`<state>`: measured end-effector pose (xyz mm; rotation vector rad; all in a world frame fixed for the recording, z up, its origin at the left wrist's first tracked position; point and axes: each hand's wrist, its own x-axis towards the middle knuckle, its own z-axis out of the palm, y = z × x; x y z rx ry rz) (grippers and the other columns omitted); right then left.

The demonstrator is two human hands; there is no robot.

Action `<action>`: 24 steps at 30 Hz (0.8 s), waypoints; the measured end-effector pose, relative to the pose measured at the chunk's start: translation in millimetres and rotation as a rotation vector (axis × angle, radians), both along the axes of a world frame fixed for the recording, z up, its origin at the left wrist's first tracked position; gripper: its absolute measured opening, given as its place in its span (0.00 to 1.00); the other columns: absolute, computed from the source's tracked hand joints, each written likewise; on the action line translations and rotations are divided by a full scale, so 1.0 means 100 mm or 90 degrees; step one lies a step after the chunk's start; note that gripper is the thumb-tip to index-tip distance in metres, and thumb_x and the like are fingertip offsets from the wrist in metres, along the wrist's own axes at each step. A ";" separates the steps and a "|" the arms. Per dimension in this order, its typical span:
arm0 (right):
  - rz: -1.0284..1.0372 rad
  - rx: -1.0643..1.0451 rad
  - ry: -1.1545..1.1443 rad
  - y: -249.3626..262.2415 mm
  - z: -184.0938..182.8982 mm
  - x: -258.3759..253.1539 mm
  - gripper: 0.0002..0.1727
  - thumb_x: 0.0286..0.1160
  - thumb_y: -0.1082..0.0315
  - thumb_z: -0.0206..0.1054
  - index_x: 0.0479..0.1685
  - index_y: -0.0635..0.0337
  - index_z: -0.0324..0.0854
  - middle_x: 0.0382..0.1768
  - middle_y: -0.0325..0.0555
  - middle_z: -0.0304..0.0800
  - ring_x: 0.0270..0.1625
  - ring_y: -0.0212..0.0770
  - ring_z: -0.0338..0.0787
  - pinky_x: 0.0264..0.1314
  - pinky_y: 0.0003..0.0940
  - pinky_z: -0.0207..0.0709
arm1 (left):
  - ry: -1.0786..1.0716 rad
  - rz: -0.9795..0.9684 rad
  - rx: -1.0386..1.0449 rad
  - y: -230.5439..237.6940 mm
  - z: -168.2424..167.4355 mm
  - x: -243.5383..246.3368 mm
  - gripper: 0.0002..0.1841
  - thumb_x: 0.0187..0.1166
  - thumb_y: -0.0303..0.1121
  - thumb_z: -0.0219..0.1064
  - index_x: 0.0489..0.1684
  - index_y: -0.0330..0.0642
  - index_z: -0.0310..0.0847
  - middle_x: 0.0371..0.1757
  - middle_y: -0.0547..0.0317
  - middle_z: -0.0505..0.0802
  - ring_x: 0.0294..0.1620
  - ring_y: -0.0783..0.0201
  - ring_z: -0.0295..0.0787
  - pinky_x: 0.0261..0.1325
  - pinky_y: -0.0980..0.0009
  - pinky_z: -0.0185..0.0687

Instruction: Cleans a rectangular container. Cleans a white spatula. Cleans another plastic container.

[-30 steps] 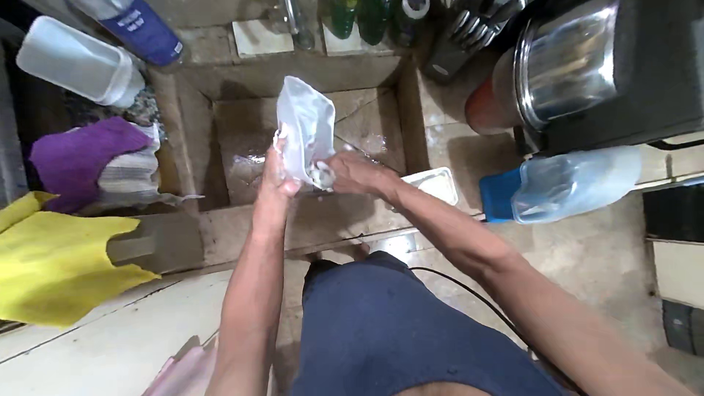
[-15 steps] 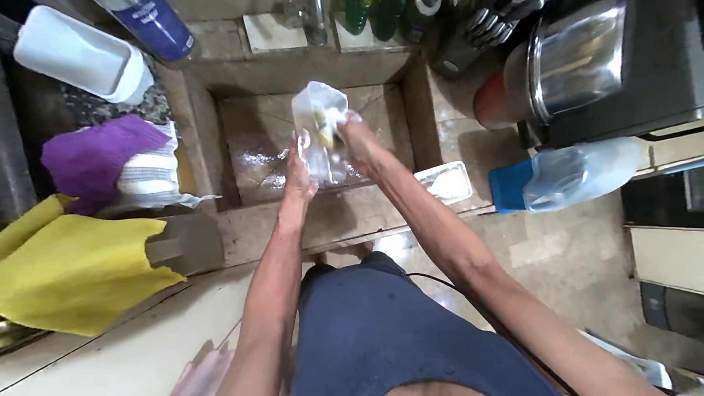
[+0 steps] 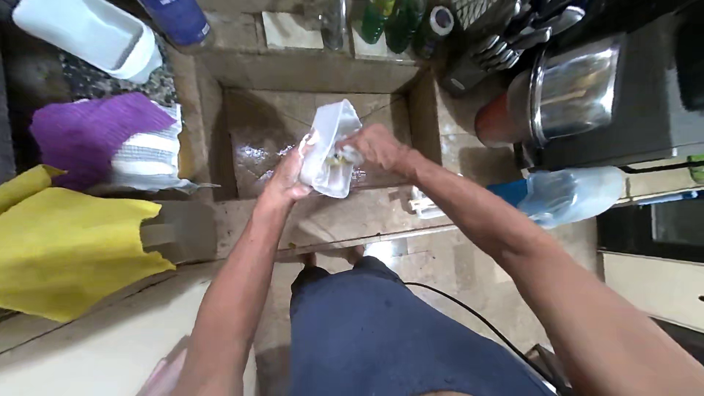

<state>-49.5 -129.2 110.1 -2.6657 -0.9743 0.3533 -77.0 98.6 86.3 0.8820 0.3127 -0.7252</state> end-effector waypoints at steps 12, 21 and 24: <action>-0.054 0.049 0.064 0.05 -0.18 -0.10 0.23 0.71 0.65 0.73 0.68 0.55 0.87 0.61 0.57 0.93 0.61 0.61 0.92 0.65 0.66 0.80 | 0.020 0.014 -0.076 0.19 -0.16 -0.06 0.21 0.93 0.52 0.47 0.66 0.51 0.79 0.50 0.58 0.94 0.50 0.63 0.93 0.51 0.62 0.92; -0.115 0.093 -0.084 0.06 -0.30 -0.15 0.23 0.66 0.68 0.75 0.64 0.59 0.88 0.55 0.58 0.95 0.53 0.62 0.95 0.54 0.64 0.84 | 0.026 -0.010 -0.152 0.33 -0.07 -0.08 0.36 0.86 0.68 0.36 0.72 0.54 0.77 0.62 0.51 0.91 0.62 0.50 0.90 0.58 0.45 0.89; -0.228 0.132 0.004 0.18 -0.22 -0.26 0.25 0.68 0.62 0.75 0.66 0.61 0.84 0.50 0.59 0.94 0.54 0.59 0.94 0.58 0.63 0.83 | -0.115 -0.035 -0.117 0.40 -0.15 -0.09 0.57 0.69 0.85 0.30 0.93 0.52 0.50 0.88 0.42 0.70 0.85 0.37 0.69 0.74 0.30 0.74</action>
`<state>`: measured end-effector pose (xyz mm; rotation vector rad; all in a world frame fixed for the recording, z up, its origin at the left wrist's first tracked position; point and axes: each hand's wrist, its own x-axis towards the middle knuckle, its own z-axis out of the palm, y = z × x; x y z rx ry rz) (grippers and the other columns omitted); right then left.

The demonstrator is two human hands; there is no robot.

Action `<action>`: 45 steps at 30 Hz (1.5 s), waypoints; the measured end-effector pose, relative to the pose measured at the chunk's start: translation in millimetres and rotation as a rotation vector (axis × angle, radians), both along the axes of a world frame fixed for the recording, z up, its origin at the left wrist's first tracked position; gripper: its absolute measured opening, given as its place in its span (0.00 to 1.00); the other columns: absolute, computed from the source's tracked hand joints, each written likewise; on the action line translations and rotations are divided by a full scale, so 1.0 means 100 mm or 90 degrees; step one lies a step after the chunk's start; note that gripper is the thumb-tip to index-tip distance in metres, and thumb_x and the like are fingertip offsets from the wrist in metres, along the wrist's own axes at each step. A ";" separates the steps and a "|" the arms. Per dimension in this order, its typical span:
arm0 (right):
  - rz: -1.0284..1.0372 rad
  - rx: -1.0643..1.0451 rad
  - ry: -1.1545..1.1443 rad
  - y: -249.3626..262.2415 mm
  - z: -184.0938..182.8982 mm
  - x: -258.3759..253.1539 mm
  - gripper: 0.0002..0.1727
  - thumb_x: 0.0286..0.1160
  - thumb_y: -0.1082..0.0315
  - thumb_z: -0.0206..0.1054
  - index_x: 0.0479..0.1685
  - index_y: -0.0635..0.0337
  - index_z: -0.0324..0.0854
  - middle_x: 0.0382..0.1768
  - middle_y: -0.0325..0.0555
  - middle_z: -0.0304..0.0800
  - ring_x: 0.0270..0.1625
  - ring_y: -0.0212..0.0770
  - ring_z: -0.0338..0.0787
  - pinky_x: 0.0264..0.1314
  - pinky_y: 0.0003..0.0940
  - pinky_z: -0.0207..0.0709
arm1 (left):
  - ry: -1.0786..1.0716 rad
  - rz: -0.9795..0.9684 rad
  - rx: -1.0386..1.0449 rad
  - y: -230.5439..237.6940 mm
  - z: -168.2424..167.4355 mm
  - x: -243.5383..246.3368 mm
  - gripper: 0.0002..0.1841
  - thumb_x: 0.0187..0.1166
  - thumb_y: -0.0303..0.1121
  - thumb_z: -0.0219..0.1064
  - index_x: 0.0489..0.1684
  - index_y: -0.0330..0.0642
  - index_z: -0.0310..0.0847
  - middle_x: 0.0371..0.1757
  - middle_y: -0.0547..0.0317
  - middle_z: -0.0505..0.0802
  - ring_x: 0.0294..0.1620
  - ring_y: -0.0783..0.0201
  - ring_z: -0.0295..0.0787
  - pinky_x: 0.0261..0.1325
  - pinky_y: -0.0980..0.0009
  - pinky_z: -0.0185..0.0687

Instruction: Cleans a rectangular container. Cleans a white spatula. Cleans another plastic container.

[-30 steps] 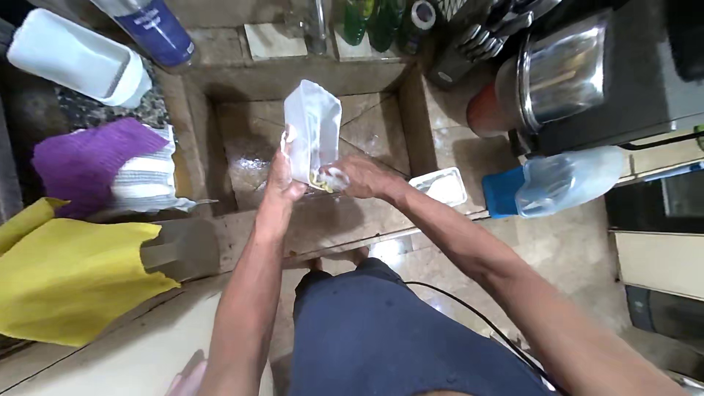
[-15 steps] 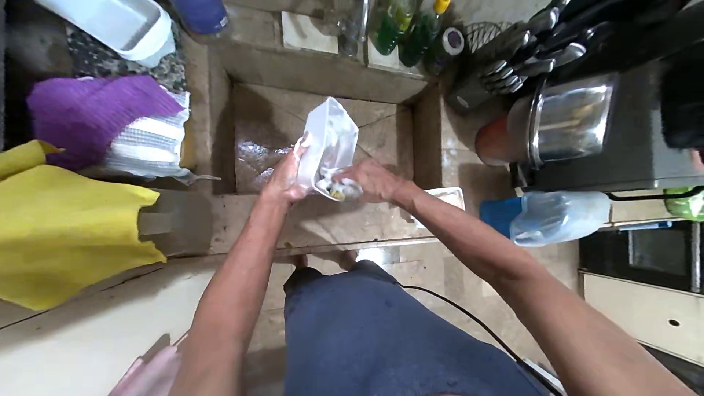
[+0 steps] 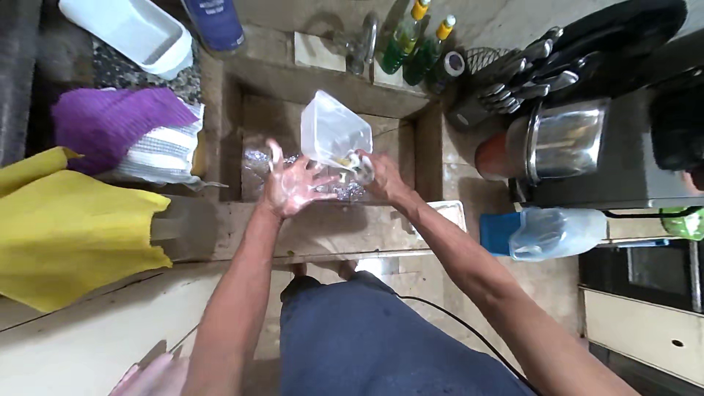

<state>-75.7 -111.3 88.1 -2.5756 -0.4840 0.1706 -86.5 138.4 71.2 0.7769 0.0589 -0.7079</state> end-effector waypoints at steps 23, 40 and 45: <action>-0.133 0.301 0.366 0.68 0.08 -0.67 0.22 0.80 0.71 0.65 0.73 0.65 0.78 0.57 0.57 0.89 0.54 0.44 0.90 0.59 0.43 0.85 | 0.073 0.295 0.053 -0.42 -0.35 -0.06 0.23 0.92 0.54 0.48 0.76 0.52 0.70 0.57 0.58 0.92 0.55 0.62 0.92 0.55 0.59 0.92; 0.253 -0.229 0.154 0.30 0.19 0.08 0.24 0.65 0.60 0.79 0.63 0.54 0.88 0.54 0.58 0.93 0.57 0.63 0.91 0.58 0.67 0.80 | 0.164 0.109 -0.015 -0.21 -0.41 -0.12 0.24 0.93 0.55 0.44 0.69 0.53 0.78 0.51 0.59 0.94 0.49 0.63 0.93 0.50 0.62 0.92; 0.154 -0.187 0.102 0.14 0.16 0.18 0.25 0.60 0.56 0.77 0.57 0.58 0.90 0.49 0.60 0.94 0.55 0.62 0.92 0.57 0.66 0.80 | 0.142 0.142 -0.055 -0.29 -0.37 -0.18 0.23 0.93 0.52 0.43 0.69 0.52 0.77 0.54 0.57 0.93 0.56 0.61 0.92 0.58 0.58 0.90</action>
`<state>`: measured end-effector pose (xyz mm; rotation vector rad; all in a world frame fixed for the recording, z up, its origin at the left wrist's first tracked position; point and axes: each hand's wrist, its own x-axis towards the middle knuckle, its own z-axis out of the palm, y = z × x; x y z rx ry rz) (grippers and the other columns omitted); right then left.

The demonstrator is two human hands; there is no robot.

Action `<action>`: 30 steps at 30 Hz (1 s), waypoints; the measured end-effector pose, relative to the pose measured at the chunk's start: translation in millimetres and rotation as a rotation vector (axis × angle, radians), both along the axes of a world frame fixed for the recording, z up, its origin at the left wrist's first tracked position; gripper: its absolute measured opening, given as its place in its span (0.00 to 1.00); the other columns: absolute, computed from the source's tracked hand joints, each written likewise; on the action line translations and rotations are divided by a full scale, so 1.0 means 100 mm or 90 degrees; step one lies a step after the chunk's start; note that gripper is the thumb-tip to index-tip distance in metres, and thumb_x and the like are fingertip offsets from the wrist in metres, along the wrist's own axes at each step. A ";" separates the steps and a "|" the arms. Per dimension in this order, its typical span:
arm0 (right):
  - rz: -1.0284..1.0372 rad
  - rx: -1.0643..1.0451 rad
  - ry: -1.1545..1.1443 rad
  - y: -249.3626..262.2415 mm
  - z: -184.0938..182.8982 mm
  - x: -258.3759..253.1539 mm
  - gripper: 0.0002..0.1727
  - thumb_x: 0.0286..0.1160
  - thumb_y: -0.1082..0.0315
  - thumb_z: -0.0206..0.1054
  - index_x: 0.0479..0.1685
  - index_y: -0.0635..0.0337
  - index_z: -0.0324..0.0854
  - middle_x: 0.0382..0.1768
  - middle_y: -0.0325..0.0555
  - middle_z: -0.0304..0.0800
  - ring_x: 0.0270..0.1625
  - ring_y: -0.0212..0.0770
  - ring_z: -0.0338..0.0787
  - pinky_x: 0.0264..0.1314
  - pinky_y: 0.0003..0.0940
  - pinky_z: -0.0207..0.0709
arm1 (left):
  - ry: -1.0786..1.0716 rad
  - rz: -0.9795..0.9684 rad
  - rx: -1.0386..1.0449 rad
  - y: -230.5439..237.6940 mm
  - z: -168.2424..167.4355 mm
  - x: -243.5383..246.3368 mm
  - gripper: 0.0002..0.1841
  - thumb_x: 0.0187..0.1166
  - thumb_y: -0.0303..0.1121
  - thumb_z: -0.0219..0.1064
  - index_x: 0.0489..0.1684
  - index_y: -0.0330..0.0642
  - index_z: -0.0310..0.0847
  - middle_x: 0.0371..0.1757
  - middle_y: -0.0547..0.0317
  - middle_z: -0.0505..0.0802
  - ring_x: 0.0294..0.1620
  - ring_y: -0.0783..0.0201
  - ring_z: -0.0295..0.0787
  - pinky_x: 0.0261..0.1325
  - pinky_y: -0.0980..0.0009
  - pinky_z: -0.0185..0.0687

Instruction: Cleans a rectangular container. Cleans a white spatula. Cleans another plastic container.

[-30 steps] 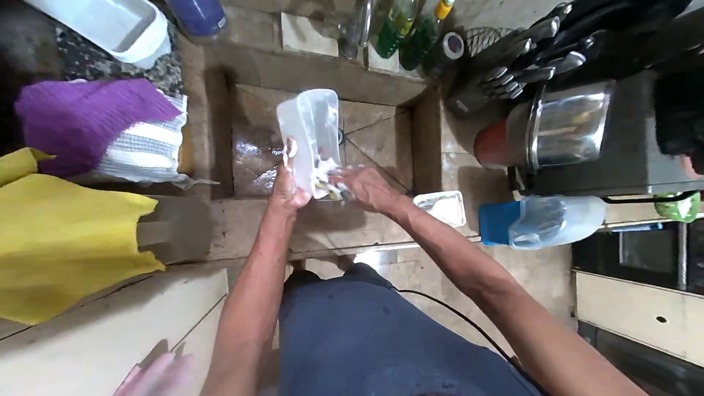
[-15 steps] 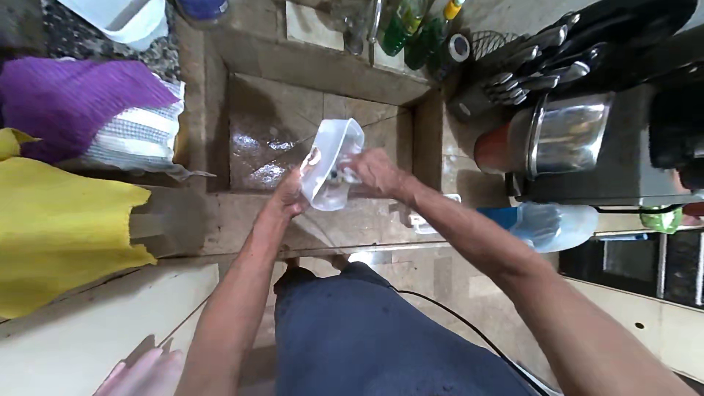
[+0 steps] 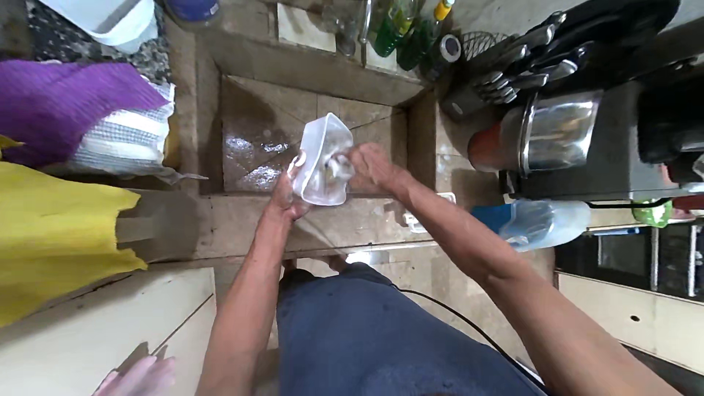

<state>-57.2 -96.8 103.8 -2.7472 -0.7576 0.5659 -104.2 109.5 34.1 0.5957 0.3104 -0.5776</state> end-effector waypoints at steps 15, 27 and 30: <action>-0.452 0.614 0.015 -0.38 0.09 -0.07 0.28 0.85 0.64 0.60 0.83 0.62 0.68 0.74 0.51 0.81 0.75 0.39 0.82 0.78 0.41 0.77 | -0.110 -0.020 -0.136 0.03 0.07 -0.19 0.29 0.91 0.58 0.37 0.66 0.56 0.83 0.57 0.59 0.95 0.59 0.61 0.92 0.60 0.57 0.91; -0.344 0.573 -0.071 -0.27 -0.01 -0.23 0.26 0.71 0.77 0.68 0.73 0.63 0.82 0.67 0.50 0.90 0.69 0.40 0.88 0.78 0.42 0.79 | -0.329 -0.185 0.462 0.13 0.61 0.18 0.23 0.82 0.39 0.59 0.76 0.47 0.72 0.54 0.68 0.91 0.52 0.78 0.89 0.56 0.76 0.87; -0.254 0.494 -0.158 -0.13 0.05 -0.30 0.29 0.62 0.81 0.70 0.71 0.64 0.84 0.67 0.53 0.90 0.71 0.45 0.88 0.77 0.46 0.79 | -0.467 -0.293 0.847 -0.07 0.94 0.49 0.22 0.83 0.37 0.68 0.70 0.34 0.80 0.61 0.37 0.90 0.64 0.44 0.88 0.70 0.39 0.78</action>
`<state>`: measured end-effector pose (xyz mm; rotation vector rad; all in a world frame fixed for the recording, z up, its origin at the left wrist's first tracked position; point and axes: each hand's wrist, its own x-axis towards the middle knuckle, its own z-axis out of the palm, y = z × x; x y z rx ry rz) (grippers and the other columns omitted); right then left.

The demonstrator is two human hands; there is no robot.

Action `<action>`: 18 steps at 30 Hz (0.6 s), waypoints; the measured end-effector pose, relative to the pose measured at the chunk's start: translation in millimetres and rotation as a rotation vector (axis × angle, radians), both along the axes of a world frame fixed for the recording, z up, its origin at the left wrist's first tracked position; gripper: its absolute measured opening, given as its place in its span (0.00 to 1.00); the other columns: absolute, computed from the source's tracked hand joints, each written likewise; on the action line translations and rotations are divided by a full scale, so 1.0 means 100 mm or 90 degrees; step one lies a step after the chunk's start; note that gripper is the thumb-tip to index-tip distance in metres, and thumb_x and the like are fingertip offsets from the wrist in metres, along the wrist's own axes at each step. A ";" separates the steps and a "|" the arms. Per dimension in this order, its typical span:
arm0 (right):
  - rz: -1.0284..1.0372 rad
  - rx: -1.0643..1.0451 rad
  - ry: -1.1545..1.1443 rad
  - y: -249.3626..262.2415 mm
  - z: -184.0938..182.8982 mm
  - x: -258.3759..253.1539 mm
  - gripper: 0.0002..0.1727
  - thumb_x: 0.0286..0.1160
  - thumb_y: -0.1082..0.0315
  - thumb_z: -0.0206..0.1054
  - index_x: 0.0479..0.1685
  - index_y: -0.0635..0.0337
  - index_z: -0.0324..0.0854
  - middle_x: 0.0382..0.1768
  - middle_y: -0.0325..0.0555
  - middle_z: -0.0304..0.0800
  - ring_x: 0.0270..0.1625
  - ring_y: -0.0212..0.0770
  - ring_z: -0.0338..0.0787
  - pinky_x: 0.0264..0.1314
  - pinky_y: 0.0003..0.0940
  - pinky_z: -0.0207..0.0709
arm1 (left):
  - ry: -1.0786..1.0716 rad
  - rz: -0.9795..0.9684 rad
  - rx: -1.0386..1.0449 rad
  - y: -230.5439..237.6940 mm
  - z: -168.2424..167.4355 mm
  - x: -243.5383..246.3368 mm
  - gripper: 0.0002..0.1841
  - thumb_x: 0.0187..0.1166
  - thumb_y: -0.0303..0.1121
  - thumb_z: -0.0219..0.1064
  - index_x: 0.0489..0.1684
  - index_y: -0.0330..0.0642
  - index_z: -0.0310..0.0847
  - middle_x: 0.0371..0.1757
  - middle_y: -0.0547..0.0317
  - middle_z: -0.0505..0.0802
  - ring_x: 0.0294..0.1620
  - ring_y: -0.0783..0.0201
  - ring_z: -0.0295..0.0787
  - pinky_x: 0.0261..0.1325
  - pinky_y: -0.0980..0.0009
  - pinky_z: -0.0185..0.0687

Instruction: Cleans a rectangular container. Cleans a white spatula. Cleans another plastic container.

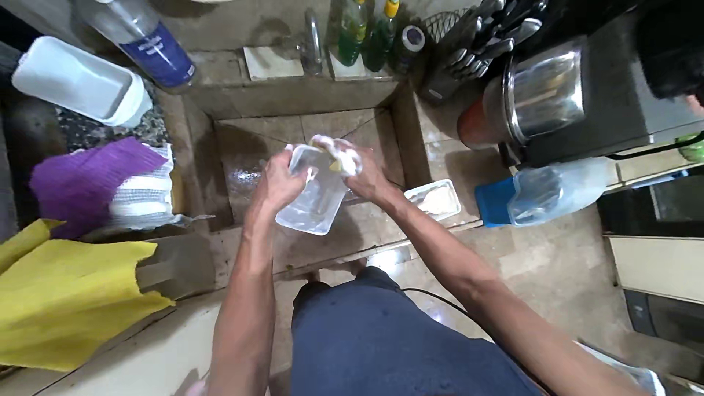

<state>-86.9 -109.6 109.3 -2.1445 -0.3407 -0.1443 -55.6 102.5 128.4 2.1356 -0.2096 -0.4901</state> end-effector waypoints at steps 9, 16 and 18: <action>0.106 -0.101 0.064 0.18 0.12 0.21 0.29 0.77 0.67 0.70 0.80 0.60 0.77 0.76 0.51 0.83 0.79 0.44 0.81 0.84 0.43 0.71 | -0.131 0.054 0.067 -0.19 -0.19 0.43 0.30 0.76 0.24 0.69 0.82 0.40 0.71 0.60 0.37 0.92 0.61 0.40 0.91 0.68 0.40 0.81; 0.050 -0.106 0.071 0.33 0.09 0.25 0.32 0.79 0.65 0.67 0.84 0.63 0.71 0.81 0.55 0.77 0.84 0.47 0.74 0.88 0.46 0.65 | -0.176 0.081 -0.021 -0.13 -0.20 0.53 0.32 0.79 0.26 0.67 0.86 0.40 0.65 0.57 0.36 0.92 0.55 0.43 0.93 0.62 0.43 0.85; 0.053 -0.063 0.069 0.40 0.23 0.44 0.29 0.78 0.69 0.66 0.80 0.66 0.74 0.78 0.56 0.80 0.82 0.45 0.77 0.86 0.42 0.67 | -0.185 0.045 -0.079 -0.22 -0.26 0.51 0.35 0.74 0.21 0.69 0.86 0.38 0.63 0.61 0.39 0.91 0.59 0.47 0.92 0.66 0.48 0.85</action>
